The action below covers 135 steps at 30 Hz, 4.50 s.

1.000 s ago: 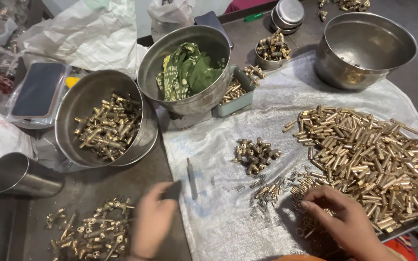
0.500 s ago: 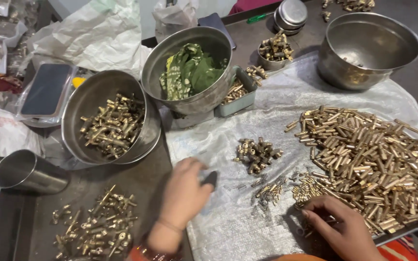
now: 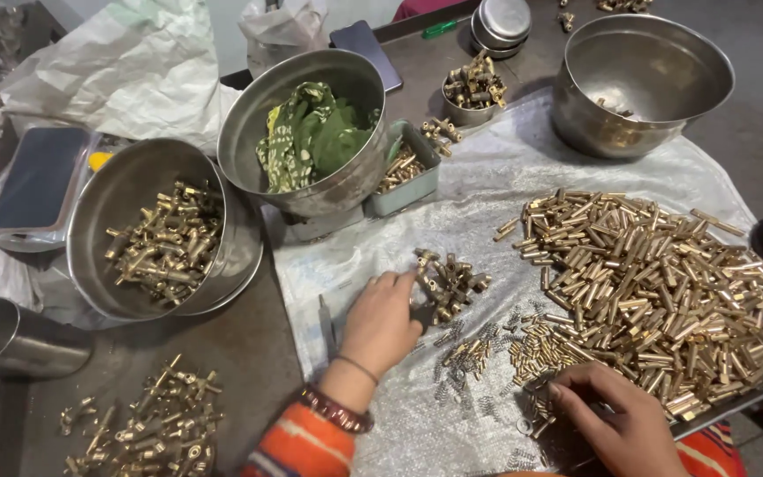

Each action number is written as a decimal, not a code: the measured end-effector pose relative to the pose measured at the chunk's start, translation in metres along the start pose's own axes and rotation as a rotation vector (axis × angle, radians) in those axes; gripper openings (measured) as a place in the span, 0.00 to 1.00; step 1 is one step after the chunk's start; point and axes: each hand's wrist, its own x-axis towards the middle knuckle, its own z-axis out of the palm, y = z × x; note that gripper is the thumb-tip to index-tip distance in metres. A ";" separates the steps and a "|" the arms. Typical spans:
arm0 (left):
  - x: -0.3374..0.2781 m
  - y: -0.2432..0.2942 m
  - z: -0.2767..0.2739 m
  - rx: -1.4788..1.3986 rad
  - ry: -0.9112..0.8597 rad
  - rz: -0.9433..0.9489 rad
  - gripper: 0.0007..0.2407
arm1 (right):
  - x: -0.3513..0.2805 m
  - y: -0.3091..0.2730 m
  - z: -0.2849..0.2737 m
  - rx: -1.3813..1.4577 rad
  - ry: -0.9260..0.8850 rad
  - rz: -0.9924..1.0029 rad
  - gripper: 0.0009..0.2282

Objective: The person is manually assembling small brass metal components by inserting pins into fittings at an assembly station.

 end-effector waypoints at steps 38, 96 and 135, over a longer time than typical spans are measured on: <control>-0.064 0.045 0.077 -0.700 0.223 0.261 0.15 | 0.046 -0.059 -0.014 0.052 -0.023 0.116 0.13; -0.058 0.008 0.100 -1.066 -0.458 -0.137 0.11 | 0.053 -0.076 0.018 0.418 -0.266 0.202 0.09; -0.066 0.005 0.081 -1.608 -0.398 -0.511 0.22 | 0.041 -0.089 -0.003 -0.468 -0.387 -0.361 0.12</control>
